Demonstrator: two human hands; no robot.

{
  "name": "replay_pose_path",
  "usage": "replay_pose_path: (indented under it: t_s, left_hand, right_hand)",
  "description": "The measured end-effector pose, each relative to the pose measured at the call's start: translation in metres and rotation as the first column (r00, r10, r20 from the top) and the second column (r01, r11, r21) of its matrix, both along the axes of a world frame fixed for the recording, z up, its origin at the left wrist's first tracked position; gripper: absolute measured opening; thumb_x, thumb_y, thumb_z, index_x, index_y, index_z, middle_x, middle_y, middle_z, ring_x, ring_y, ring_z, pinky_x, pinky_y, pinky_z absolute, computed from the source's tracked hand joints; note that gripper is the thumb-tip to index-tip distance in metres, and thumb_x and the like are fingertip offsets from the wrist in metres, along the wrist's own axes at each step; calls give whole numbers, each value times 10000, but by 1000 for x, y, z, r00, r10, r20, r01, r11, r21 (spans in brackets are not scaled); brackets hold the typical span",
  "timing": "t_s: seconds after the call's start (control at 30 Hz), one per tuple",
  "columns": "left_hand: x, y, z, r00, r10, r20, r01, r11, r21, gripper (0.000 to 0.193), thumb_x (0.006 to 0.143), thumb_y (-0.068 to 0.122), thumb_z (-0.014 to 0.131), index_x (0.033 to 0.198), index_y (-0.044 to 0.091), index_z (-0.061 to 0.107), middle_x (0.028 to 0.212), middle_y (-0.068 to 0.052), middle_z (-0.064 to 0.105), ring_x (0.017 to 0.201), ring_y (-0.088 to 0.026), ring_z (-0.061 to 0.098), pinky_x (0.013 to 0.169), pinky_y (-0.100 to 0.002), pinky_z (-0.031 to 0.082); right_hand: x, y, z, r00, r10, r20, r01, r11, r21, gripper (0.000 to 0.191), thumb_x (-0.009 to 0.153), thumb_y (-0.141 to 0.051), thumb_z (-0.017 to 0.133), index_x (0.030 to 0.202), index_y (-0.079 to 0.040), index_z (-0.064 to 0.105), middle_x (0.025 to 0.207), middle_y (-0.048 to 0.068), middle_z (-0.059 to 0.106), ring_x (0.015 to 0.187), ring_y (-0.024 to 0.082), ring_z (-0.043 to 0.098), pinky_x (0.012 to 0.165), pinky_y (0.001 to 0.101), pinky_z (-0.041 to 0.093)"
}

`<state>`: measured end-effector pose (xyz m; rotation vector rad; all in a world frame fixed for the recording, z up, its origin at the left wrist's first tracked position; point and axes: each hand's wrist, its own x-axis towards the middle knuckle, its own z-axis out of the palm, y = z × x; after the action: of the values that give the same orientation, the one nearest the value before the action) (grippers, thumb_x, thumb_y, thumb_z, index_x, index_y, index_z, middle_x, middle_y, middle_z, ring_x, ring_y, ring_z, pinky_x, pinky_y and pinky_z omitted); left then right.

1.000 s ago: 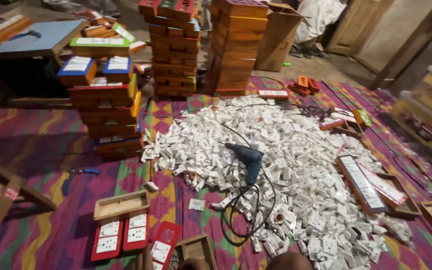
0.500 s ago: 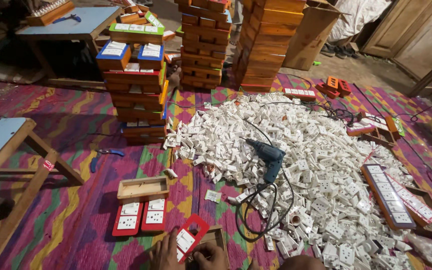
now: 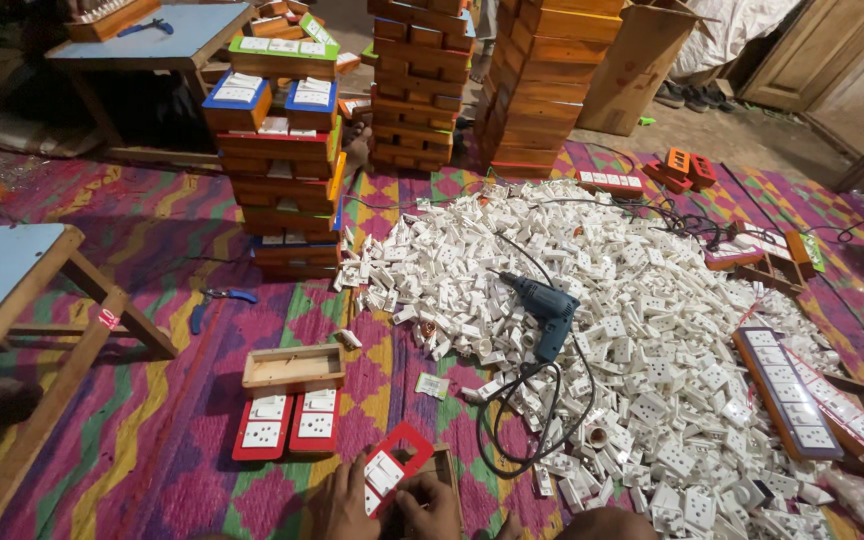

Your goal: The person sits on a colorful mat and assembles electrical outlet components. They insert white plastic outlet pieces into red and orange plastic frames, then secure them with small metal screws from a wooden box. The person handles the components one at a time, placing finished units into a wooden tray.

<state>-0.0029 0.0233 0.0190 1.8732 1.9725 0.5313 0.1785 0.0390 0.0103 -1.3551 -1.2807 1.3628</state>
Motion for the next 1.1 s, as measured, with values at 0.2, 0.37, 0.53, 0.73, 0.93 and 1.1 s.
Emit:
replay_pose_path:
  t_s: [0.2, 0.37, 0.53, 0.73, 0.93, 1.1]
  left_hand:
    - [4, -3, -6, 992, -28, 126, 4, 982, 189, 914, 628, 257, 862, 1442, 63, 495, 1323, -192, 564, 1185, -423, 558, 996, -535, 460]
    - [4, -3, -18, 991, -40, 127, 7, 967, 253, 837, 612, 245, 871, 1375, 84, 565, 1286, -149, 598, 1183, -358, 600, 989, -505, 490]
    - [9, -2, -19, 979, -78, 186, 18, 952, 306, 778, 567, 236, 920, 1265, 79, 614, 1248, -151, 622, 1149, -362, 610, 951, -508, 492]
    - [14, -1, -9, 953, -116, 278, -53, 843, 535, 691, 582, 201, 883, 1199, 68, 602, 1137, -157, 661, 1098, -364, 631, 922, -492, 520]
    - [16, 5, -11, 953, -189, 238, 35, 845, 533, 706, 557, 189, 908, 1153, 45, 558, 1056, -204, 622, 1015, -426, 597, 880, -567, 482]
    - [22, 0, -14, 940, -163, 300, 30, 915, 403, 719, 618, 230, 918, 1193, 33, 534, 1071, -211, 598, 1038, -415, 593, 880, -559, 505]
  right_hand:
    - [0, -3, 2, 997, -72, -7, 72, 997, -24, 146, 863, -79, 748, 985, 1, 753, 844, 69, 793, 778, 126, 735, 731, 287, 597]
    - [1, 1, -5, 986, -82, -146, 85, 996, 17, 118, 881, -61, 743, 983, -2, 731, 831, 42, 750, 738, 107, 681, 667, 261, 552]
    - [6, 4, -10, 978, -130, -160, 117, 989, -88, 104, 903, -86, 736, 969, -10, 713, 766, 38, 701, 631, 99, 611, 553, 252, 490]
    - [10, 10, -9, 975, -173, -136, 168, 985, -49, 126, 889, -107, 748, 974, -21, 715, 764, 29, 729, 623, 95, 656, 539, 254, 509]
    - [14, 16, -3, 941, -186, -284, 165, 982, -94, 131, 900, -102, 739, 979, 0, 719, 764, 60, 725, 588, 128, 641, 516, 269, 501]
    - [17, 13, -5, 947, -257, -191, 212, 950, -228, 137, 903, -105, 736, 986, 5, 728, 757, 88, 745, 567, 155, 646, 515, 280, 501]
